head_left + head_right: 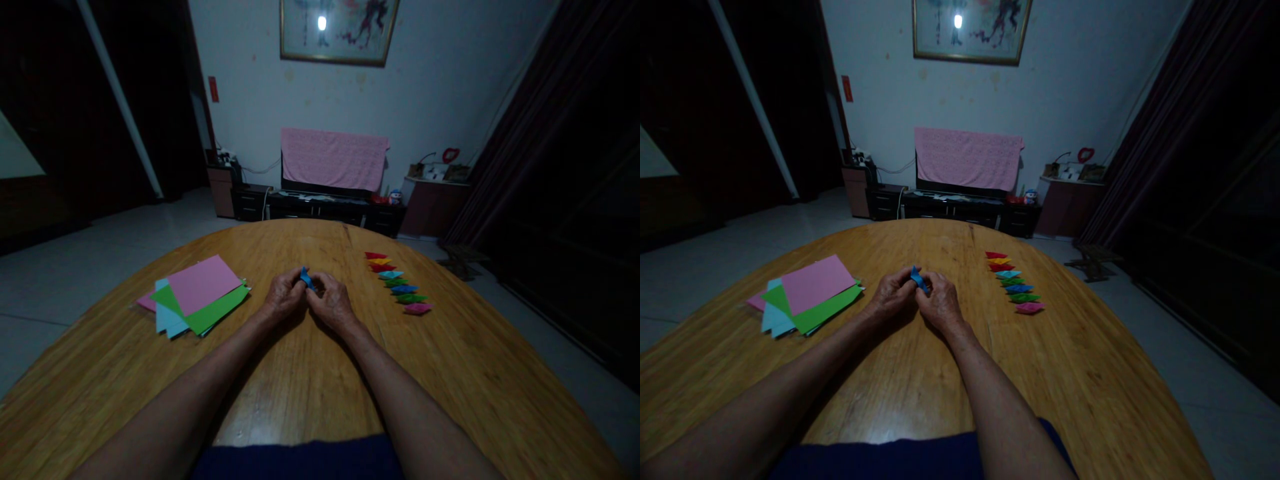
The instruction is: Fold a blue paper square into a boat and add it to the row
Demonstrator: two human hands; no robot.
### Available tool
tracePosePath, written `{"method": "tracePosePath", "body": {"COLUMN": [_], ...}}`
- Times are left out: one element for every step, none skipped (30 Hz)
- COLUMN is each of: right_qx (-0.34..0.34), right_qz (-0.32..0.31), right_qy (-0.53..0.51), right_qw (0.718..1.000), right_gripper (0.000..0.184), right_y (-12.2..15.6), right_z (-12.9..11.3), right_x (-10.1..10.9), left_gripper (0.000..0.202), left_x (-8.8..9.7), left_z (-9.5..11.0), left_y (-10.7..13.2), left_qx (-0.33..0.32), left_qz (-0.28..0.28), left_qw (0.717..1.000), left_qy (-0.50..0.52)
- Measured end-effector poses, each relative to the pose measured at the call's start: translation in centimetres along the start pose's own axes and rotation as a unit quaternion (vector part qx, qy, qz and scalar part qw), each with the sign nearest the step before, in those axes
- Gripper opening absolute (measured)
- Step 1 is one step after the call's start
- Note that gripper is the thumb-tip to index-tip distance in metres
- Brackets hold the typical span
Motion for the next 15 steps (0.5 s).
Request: {"method": "tracePosePath", "body": {"right_qx": [-0.002,-0.004,-0.007,-0.010,-0.013,-0.015,-0.016,-0.017,-0.017,-0.017,-0.016,-0.017,-0.017,-0.018,-0.018], "right_qz": [-0.001,-0.002,-0.002,-0.003,-0.003,-0.004,-0.005,-0.006,-0.005,-0.003,-0.001,0.000,0.002,0.002,0.002], "right_qy": [0.000,0.000,-0.001,-0.002,-0.002,-0.002,-0.002,0.000,0.003,0.006,0.008,0.010,0.013,0.015,0.019], "right_qw": [1.000,1.000,1.000,1.000,1.000,1.000,1.000,1.000,1.000,1.000,1.000,1.000,1.000,1.000,1.000], "right_gripper": [0.017,0.017,0.017,0.016,0.016,0.016,0.016,0.016,0.016,0.016,0.015,0.015,0.014,0.014,0.014], "right_y": [0.0,0.0,0.0,0.0,0.0,0.0,0.0,0.0,0.0,0.0,0.0,0.0,0.0,0.0,0.0], "right_z": [-0.1,-0.1,-0.2,-0.3,-0.3,-0.3,-0.4,-0.4,-0.3,-0.3,-0.3,-0.2,-0.2,-0.1,-0.1], "right_x": [0.0,0.1,0.1,0.2,0.2,0.2,0.2,0.2,0.2,0.2,0.2,0.2,0.1,0.1,0.1], "left_gripper": [0.030,0.030,0.029,0.028,0.027,0.026,0.025,0.024,0.023,0.022,0.022,0.022,0.023,0.025,0.027], "left_x": [0.0,0.0,-0.1,-0.1,-0.2,-0.2,-0.3,-0.3,-0.3,-0.2,-0.2,-0.2,-0.1,-0.1,0.0], "left_z": [0.2,0.3,0.5,0.7,0.9,1.1,1.2,1.2,1.2,1.1,1.0,0.9,0.7,0.6,0.4], "left_y": [0.1,0.2,0.3,0.3,0.4,0.4,0.4,0.4,0.4,0.3,0.3,0.2,0.2,0.1,0.1], "left_qx": [-0.007,-0.014,-0.020,-0.027,-0.034,-0.039,-0.043,-0.045,-0.046,-0.048,-0.050,-0.054,-0.058,-0.061,-0.062], "left_qz": [-0.005,-0.011,-0.016,-0.023,-0.030,-0.034,-0.036,-0.037,-0.036,-0.036,-0.036,-0.038,-0.037,-0.032,-0.026], "left_qw": [1.000,1.000,0.999,0.999,0.998,0.996,0.995,0.994,0.993,0.992,0.991,0.990,0.989,0.987,0.986], "left_qy": [-0.010,-0.019,-0.030,-0.042,-0.055,-0.068,-0.080,-0.092,-0.103,-0.112,-0.120,-0.127,-0.134,-0.142,-0.153]}}
Point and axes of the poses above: each hand's wrist, its own y-axis away from the middle knuckle, its own x-axis out of the back of the hand, z = x × y, the point moved 2 cm from there along -y, towards the middle knuckle, and after that the axes turned 6 degrees about y, right-handed, at the moved point
